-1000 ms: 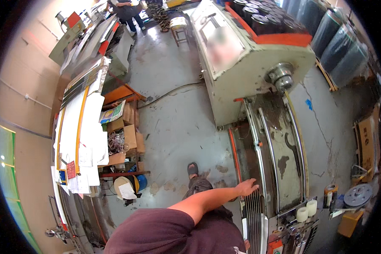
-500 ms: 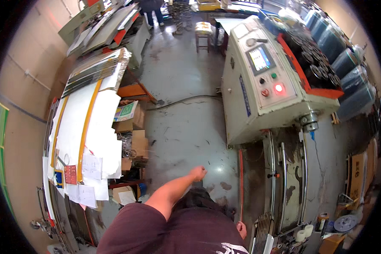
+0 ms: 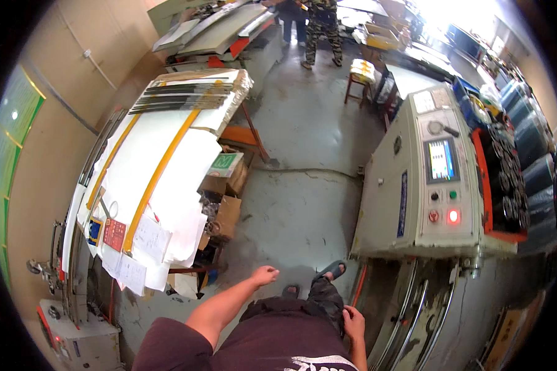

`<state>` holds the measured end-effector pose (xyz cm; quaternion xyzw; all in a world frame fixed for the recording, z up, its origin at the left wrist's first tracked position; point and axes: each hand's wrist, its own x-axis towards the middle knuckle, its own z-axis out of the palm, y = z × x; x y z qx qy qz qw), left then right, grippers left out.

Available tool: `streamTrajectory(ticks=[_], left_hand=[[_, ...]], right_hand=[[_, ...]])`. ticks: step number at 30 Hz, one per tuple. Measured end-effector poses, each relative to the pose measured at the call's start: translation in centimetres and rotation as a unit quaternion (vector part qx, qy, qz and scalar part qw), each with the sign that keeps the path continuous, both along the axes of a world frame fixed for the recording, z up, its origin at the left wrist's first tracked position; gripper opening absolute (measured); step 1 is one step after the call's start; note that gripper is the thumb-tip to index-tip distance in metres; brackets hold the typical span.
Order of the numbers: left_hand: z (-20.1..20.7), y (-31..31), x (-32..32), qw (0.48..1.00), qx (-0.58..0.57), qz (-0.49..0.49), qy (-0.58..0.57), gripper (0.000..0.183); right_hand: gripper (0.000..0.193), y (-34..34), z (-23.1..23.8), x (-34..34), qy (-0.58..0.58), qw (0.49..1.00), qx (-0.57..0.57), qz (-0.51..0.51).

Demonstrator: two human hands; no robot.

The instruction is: The person operates a rod-forming machine by loading metal rods into the mechanism, applying tape to secure the materials, and pressing buttons on the control interface to advance the process. They then gather the finished rods and move them to a separate worktable.

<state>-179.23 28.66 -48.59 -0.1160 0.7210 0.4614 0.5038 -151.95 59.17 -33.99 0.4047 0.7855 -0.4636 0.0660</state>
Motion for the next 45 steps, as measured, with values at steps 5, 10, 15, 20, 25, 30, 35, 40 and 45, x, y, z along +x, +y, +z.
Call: streamTrajectory(ticks=[5, 10, 15, 20, 25, 30, 35, 40, 45], left_hand=[[0.9, 5.3, -10.9, 0.984, 0.121, 0.127, -0.019, 0.04], [10.6, 13.5, -23.0, 0.937, 0.186, 0.295, 0.016, 0.034], [15.6, 17.0, -33.6, 0.835, 0.32, 0.444, 0.058, 0.031], [19.6, 18.5, -45.1, 0.704, 0.42, 0.561, 0.115, 0.036], [19.9, 16.7, -56.7, 0.589, 0.465, 0.64, 0.166, 0.039], [20.2, 14.2, -66.7, 0.493, 0.453, 0.728, 0.149, 0.042], [20.8, 11.7, -72.3, 0.455, 0.441, 0.763, 0.127, 0.042], [21.5, 10.6, -74.3, 0.405, 0.464, 0.781, 0.106, 0.038], [22.1, 10.8, -75.6, 0.349, 0.466, 0.807, 0.103, 0.046]], right_hand=[[0.034, 6.0, 0.1, -15.0, 0.018, 0.969, 0.053, 0.241], [0.037, 12.4, 3.1, -31.3, 0.021, 0.914, 0.096, 0.394], [0.037, 16.8, 7.3, -44.3, 0.036, 0.908, 0.053, 0.414], [0.037, 19.5, 6.7, -54.5, 0.078, 0.867, 0.104, 0.481], [0.042, 19.4, 4.8, -64.5, 0.012, 0.795, 0.07, 0.603], [0.044, 17.5, 7.0, -77.4, -0.02, 0.791, 0.051, 0.61], [0.044, 13.8, 11.3, -91.3, 0.02, 0.782, 0.054, 0.62], [0.037, 6.7, 16.5, -104.3, 0.057, 0.782, -0.014, 0.621], [0.035, -1.0, 16.9, -116.3, 0.019, 0.761, -0.318, 0.565]])
